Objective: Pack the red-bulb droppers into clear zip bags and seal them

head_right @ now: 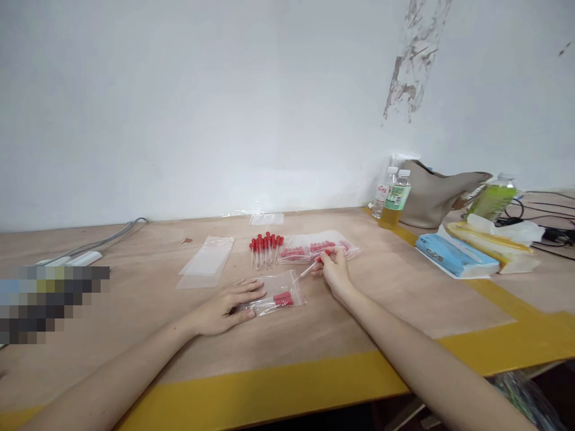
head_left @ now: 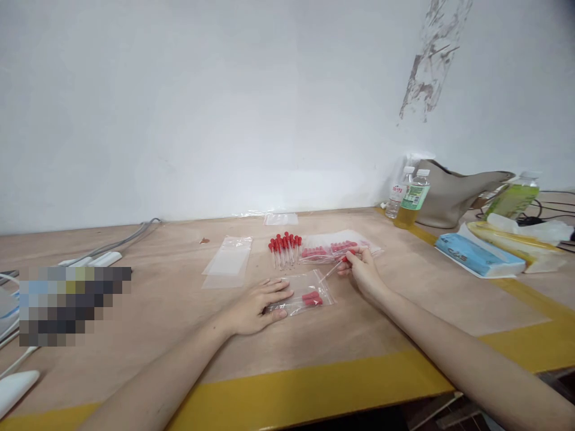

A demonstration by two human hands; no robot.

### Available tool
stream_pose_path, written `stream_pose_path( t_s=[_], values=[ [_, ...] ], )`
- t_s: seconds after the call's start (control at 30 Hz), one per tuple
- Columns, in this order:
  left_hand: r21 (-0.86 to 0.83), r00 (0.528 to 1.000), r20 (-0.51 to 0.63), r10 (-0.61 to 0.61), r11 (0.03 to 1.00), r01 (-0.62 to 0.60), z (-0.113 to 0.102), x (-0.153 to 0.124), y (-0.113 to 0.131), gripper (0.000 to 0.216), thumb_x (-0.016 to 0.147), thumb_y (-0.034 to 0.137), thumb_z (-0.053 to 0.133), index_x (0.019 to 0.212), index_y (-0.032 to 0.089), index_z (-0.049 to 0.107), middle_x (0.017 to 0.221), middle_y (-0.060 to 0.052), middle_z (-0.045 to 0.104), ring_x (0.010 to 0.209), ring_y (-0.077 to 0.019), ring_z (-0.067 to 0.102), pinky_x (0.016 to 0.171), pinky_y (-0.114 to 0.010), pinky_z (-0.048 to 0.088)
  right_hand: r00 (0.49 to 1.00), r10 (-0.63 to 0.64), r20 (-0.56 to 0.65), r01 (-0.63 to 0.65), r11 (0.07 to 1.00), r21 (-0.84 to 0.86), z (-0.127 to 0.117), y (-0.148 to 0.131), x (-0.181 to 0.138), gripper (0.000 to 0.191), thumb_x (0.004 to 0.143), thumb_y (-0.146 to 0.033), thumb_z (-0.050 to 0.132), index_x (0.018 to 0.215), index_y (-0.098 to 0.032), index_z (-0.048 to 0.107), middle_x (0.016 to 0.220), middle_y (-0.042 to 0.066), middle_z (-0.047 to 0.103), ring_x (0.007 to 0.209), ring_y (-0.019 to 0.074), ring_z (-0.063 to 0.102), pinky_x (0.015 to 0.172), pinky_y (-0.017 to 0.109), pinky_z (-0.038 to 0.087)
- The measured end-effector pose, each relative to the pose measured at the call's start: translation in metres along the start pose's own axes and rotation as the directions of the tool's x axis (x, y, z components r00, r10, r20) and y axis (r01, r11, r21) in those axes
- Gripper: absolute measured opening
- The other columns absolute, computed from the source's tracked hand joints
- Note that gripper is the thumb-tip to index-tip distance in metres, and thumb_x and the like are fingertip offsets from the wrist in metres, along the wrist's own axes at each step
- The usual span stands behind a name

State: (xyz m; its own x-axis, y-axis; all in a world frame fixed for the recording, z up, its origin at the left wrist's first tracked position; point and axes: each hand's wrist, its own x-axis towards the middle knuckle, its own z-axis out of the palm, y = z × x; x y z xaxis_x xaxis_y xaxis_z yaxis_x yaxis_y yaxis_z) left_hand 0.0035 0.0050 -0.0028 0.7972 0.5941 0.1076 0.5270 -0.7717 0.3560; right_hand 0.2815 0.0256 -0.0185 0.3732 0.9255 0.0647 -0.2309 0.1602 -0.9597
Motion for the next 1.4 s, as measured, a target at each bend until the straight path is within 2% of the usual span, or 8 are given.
stream_pose_path(
  t_s=[0.23, 0.43, 0.6, 0.77, 0.87, 0.97, 1.13, 1.4],
  values=[
    [0.000, 0.999, -0.030, -0.030, 1.000, 0.030, -0.002, -0.002, 0.006, 0.059, 0.085, 0.049, 0.040, 0.137, 0.029, 0.018, 0.144, 0.000, 0.017, 0.131, -0.0210, 0.018, 0.106, -0.038, 0.021, 0.896, 0.292, 0.334, -0.289, 0.955, -0.062, 0.002, -0.004, -0.016, 0.019, 0.069, -0.013, 0.058, 0.076, -0.019, 0.042, 0.067, 0.000, 0.061, 0.055, 0.0107, 0.061, 0.057, 0.025, 0.051],
    [0.002, 0.999, -0.026, -0.045, 0.999, 0.046, -0.001, -0.003, 0.006, 0.061, 0.085, 0.050, 0.040, 0.137, 0.029, 0.017, 0.144, -0.001, 0.017, 0.131, -0.0227, 0.017, 0.105, -0.039, 0.021, 0.812, 0.225, 0.538, 0.028, 0.907, -0.420, -0.005, 0.003, -0.011, 0.026, 0.060, -0.029, 0.070, 0.073, -0.016, 0.051, 0.053, -0.005, 0.054, 0.043, 0.0055, 0.046, 0.039, 0.016, 0.034],
    [0.000, 0.998, -0.043, -0.038, 0.999, 0.038, 0.000, -0.002, 0.006, 0.060, 0.085, 0.050, 0.040, 0.136, 0.029, 0.020, 0.143, -0.001, 0.020, 0.130, -0.0227, 0.020, 0.105, -0.038, 0.022, 0.826, -0.010, 0.563, 0.344, 0.801, -0.490, 0.004, 0.011, -0.017, 0.021, 0.064, -0.034, 0.065, 0.071, -0.015, 0.062, 0.070, 0.002, 0.060, 0.065, 0.0125, 0.054, 0.060, 0.025, 0.044],
    [-0.020, 0.997, -0.064, -0.037, 0.999, 0.036, 0.001, -0.002, 0.004, 0.061, 0.084, 0.049, 0.043, 0.136, 0.025, 0.022, 0.143, -0.004, 0.021, 0.129, -0.0236, 0.021, 0.105, -0.039, 0.022, 0.702, 0.025, 0.712, 0.457, 0.751, -0.477, 0.002, -0.002, -0.017, 0.021, 0.072, -0.035, 0.055, 0.077, -0.018, 0.068, 0.083, 0.003, 0.061, 0.076, 0.0142, 0.055, 0.071, 0.027, 0.044],
    [-0.036, 0.995, -0.092, -0.043, 0.999, 0.040, 0.001, -0.002, 0.005, 0.055, 0.082, 0.047, 0.046, 0.129, 0.021, 0.030, 0.142, -0.008, 0.021, 0.128, -0.0228, 0.024, 0.104, -0.038, 0.025, 0.763, 0.151, 0.628, 0.321, 0.756, -0.571, -0.002, -0.016, -0.006, 0.027, 0.072, -0.036, 0.054, 0.087, -0.016, 0.066, 0.065, 0.000, 0.060, 0.054, 0.0106, 0.051, 0.054, 0.023, 0.042],
    [-0.070, 0.993, -0.108, -0.041, 0.997, 0.034, 0.001, -0.002, 0.006, 0.042, 0.081, 0.045, 0.049, 0.114, 0.020, 0.040, 0.141, -0.009, 0.024, 0.126, -0.0222, 0.028, 0.101, -0.037, 0.029, 0.831, 0.003, 0.556, 0.406, 0.681, -0.609, 0.004, -0.028, 0.013, 0.023, 0.071, -0.032, 0.055, 0.080, -0.014, 0.066, 0.063, 0.001, 0.061, 0.054, 0.0106, 0.051, 0.053, 0.022, 0.040],
    [-0.108, 0.990, -0.136, -0.043, 0.994, 0.029, 0.003, -0.002, 0.005, 0.028, 0.079, 0.043, 0.052, 0.093, 0.020, 0.044, 0.138, -0.011, 0.029, 0.126, -0.0235, 0.030, 0.098, -0.038, 0.032, 0.841, -0.144, 0.522, 0.527, 0.442, -0.726, 0.048, -0.028, 0.054, 0.013, 0.069, -0.020, 0.056, 0.074, -0.014, 0.067, 0.071, 0.003, 0.066, 0.066, 0.0128, 0.057, 0.063, 0.022, 0.041],
    [-0.164, 0.991, -0.131, -0.029, 0.986, 0.007, 0.001, -0.003, 0.006, 0.023, 0.082, 0.042, 0.050, 0.085, 0.020, 0.045, 0.137, -0.011, 0.032, 0.126, -0.0217, 0.029, 0.097, -0.035, 0.032, 0.913, -0.114, 0.393, 0.399, 0.462, -0.792, 0.121, 0.007, 0.092, 0.030, 0.073, -0.028, 0.056, 0.096, -0.011, 0.063, 0.099, 0.011, 0.064, 0.089, 0.0170, 0.058, 0.076, 0.022, 0.041]
  ],
)
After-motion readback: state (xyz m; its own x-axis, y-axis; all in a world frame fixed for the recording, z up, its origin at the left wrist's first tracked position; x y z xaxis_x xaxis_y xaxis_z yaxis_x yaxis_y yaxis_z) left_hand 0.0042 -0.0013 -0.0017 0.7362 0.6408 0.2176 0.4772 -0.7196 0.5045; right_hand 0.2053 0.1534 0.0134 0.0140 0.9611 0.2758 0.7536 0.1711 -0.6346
